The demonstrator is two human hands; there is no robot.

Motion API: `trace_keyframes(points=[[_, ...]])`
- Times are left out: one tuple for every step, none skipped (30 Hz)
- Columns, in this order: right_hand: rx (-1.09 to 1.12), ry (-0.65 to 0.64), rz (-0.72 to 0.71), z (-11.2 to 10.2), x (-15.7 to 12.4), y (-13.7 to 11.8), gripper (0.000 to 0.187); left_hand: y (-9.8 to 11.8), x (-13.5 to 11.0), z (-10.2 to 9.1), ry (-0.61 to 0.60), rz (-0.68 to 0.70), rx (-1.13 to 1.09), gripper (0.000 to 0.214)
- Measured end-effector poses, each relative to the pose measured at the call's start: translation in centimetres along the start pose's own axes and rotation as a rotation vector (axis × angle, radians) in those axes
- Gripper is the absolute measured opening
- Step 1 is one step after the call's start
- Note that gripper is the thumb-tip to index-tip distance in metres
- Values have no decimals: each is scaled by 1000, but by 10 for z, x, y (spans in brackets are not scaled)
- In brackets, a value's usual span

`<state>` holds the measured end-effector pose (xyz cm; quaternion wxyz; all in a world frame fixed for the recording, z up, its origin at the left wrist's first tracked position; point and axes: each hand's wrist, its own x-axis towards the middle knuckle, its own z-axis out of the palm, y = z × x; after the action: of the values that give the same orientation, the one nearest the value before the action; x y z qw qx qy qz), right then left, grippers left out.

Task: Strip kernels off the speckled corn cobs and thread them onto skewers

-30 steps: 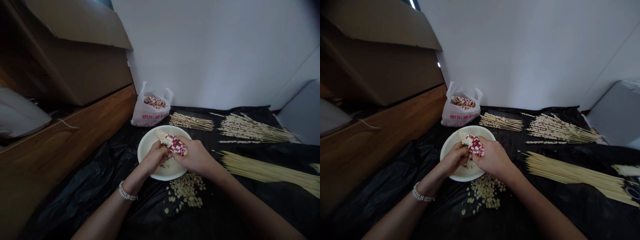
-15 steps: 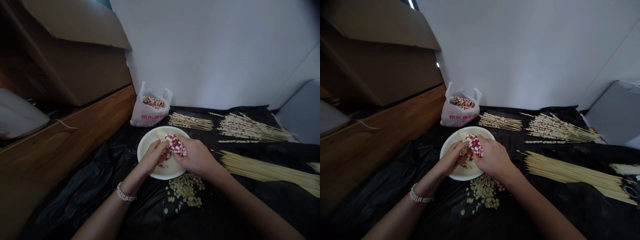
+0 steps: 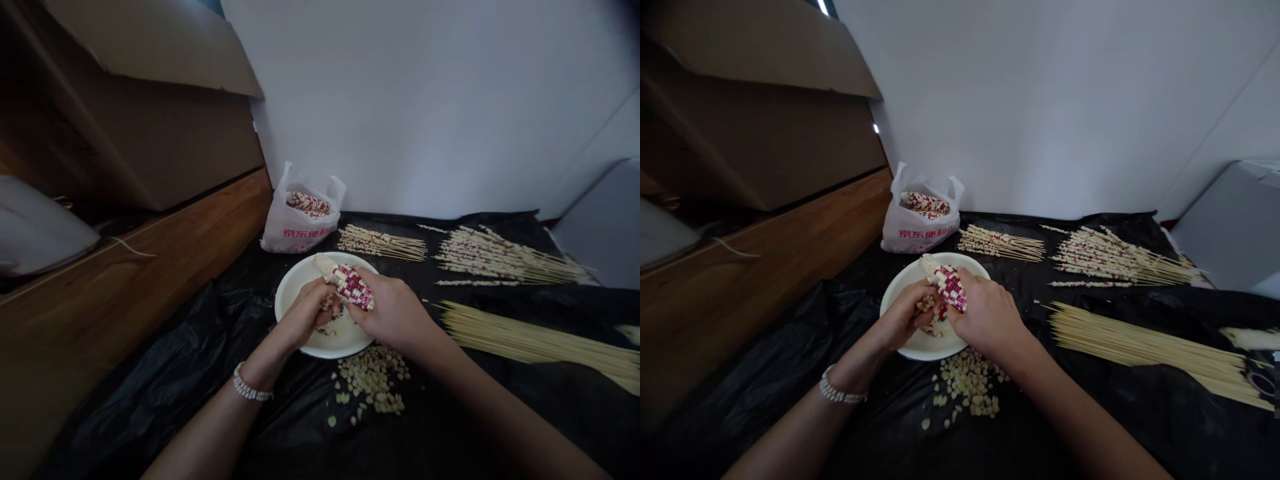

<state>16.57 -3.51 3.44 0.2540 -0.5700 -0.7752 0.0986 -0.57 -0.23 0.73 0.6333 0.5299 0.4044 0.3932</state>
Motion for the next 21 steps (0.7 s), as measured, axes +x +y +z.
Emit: trace_keyframes(points=[[-8,5,0,0,0,0,42,1,-1,0,-11,7,0,31],[-16,5,1,0,0,0,45,2,-2,0,-13,14,18,36],[-24,2,2,0,-1,-1,46,2,-2,0,-4,18,46,38],[-33,-3,4,1,-1,-2,47,1,-2,0,14,20,78,39],[-46,-6,7,2,-2,-4,48,0,-1,1,40,24,110,40],[-62,-8,11,3,-3,-5,49,-1,0,1,66,29,139,40],[-79,-7,16,4,-4,-7,52,-2,0,2,91,37,163,41],[-94,-5,21,5,-4,-8,55,-3,1,2,108,46,182,41],[-104,-7,27,5,-4,-9,56,-4,1,3,114,54,195,41],[-103,-10,33,5,-4,-9,56,-4,2,3,113,59,205,41],[-95,-16,37,5,-4,-9,55,-4,2,3,107,60,211,40],[-81,-21,39,5,-3,-9,53,-4,1,3,102,56,208,39],[-64,-25,39,4,-3,-8,50,-3,1,3,99,50,196,38],[-47,-27,37,3,-2,-7,48,-3,1,2,92,45,178,37],[-33,-26,34,3,-2,-6,47,-3,1,1,78,41,157,36],[-22,-20,30,2,-1,-5,48,-3,1,1,60,39,133,36],[-16,-11,27,1,-1,-4,48,-3,2,-1,35,39,110,37],[-15,-3,25,1,-1,-3,48,-3,2,-2,9,40,91,39],[-20,5,23,1,-1,-2,49,-3,2,-2,-16,38,73,42],[-32,10,21,1,-1,-2,49,-3,2,-3,-35,27,57,45],[-48,14,18,1,-1,-1,51,-3,2,-4,-48,9,43,49]])
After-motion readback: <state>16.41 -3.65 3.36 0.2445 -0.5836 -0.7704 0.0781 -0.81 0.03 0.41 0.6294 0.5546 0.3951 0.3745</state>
